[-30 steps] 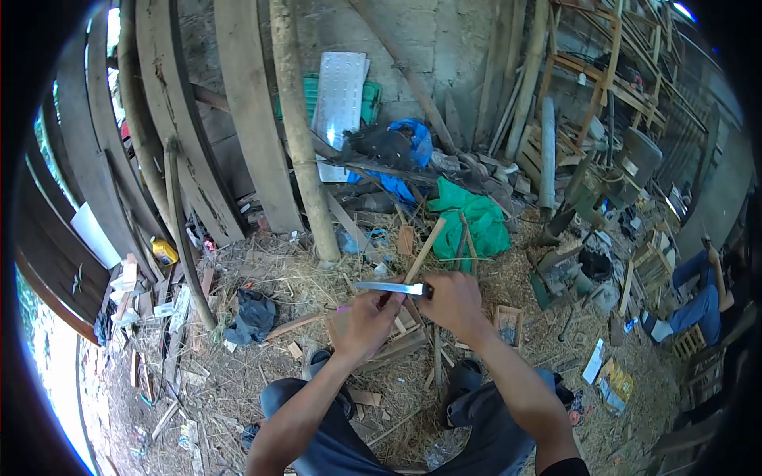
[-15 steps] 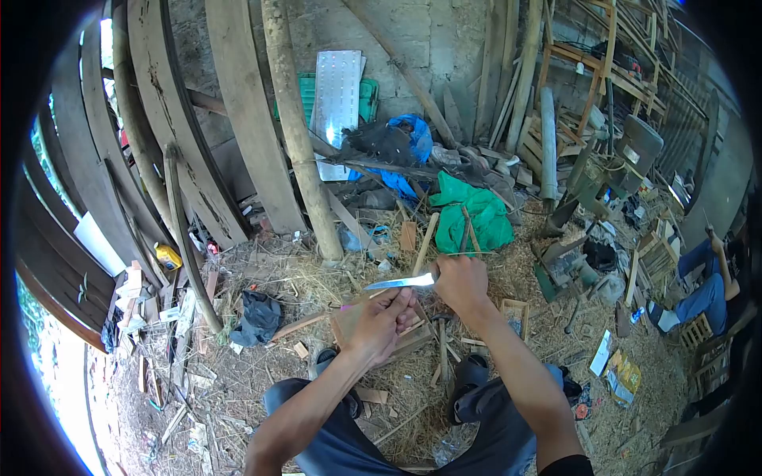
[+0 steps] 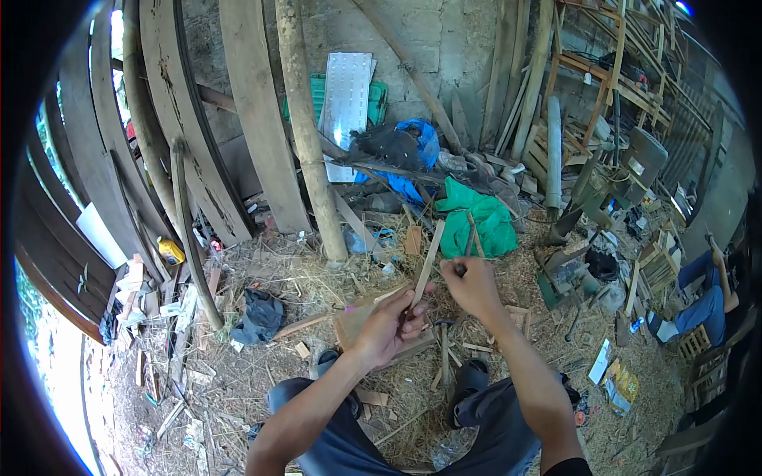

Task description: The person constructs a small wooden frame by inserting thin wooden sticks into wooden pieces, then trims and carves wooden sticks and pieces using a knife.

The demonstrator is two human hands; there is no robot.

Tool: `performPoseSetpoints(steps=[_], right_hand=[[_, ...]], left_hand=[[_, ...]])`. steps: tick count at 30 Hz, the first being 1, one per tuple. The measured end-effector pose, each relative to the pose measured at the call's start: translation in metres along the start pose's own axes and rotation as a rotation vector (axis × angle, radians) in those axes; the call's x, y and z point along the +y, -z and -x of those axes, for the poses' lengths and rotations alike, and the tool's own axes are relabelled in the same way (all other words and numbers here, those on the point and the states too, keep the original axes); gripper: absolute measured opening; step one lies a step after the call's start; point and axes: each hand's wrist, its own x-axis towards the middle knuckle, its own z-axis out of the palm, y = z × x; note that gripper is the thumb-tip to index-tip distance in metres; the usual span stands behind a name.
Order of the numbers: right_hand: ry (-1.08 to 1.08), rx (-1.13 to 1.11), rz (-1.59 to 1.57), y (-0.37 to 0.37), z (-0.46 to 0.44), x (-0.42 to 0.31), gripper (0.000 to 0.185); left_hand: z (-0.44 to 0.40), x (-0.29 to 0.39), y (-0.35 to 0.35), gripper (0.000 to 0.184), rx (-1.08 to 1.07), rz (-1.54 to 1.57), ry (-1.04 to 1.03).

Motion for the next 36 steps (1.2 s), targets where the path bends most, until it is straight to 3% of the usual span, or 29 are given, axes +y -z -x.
performPoseSetpoints(steps=[3,4,6,13,15,18,19,22,25,27,29,32,36], right_hand=[[0.429,0.028,0.278,-0.005,0.019,-0.006,0.011],[0.427,0.028,0.281,-0.010,0.019,-0.003,0.011],[0.383,0.075,0.415,-0.021,0.018,0.003,0.010],[0.256,0.124,0.504,-0.021,-0.011,0.019,0.012],[0.221,0.094,0.621,-0.021,-0.017,0.026,0.015],[-0.109,0.155,0.626,0.011,-0.042,0.060,0.018],[-0.222,0.206,0.612,0.024,-0.049,0.080,0.019],[-0.261,0.315,0.627,0.041,-0.046,0.102,0.022],[-0.135,0.244,0.435,0.027,-0.032,0.074,0.022],[0.094,0.207,0.303,0.005,-0.018,0.052,0.019],[0.223,-0.053,0.273,-0.009,0.005,0.022,0.016],[0.385,-0.046,0.391,-0.038,0.018,0.014,0.014],[0.269,-0.051,0.405,-0.025,0.007,0.007,0.013]], left_hand=[[0.002,-0.001,-0.004,0.026,0.069,-0.166,-0.106],[0.002,-0.004,-0.003,0.026,0.066,-0.165,-0.104],[0.004,-0.012,0.004,0.022,0.131,-0.478,-0.097],[0.001,-0.016,-0.002,0.027,0.163,-0.553,-0.233],[-0.002,-0.017,0.000,0.026,0.238,-0.717,-0.226],[0.012,-0.018,0.002,0.028,0.254,-0.768,-0.137],[0.018,-0.017,0.003,0.028,0.259,-0.772,-0.139],[0.023,-0.008,0.010,0.028,0.244,-0.624,0.016],[0.010,-0.006,0.017,0.026,0.144,-0.431,-0.047],[0.005,-0.004,0.011,0.019,0.209,-0.341,-0.084],[0.000,-0.007,0.015,0.016,0.198,-0.334,-0.086],[-0.001,-0.012,0.016,0.013,0.146,-0.296,-0.105],[0.002,-0.012,0.005,0.014,0.062,-0.196,-0.108]])
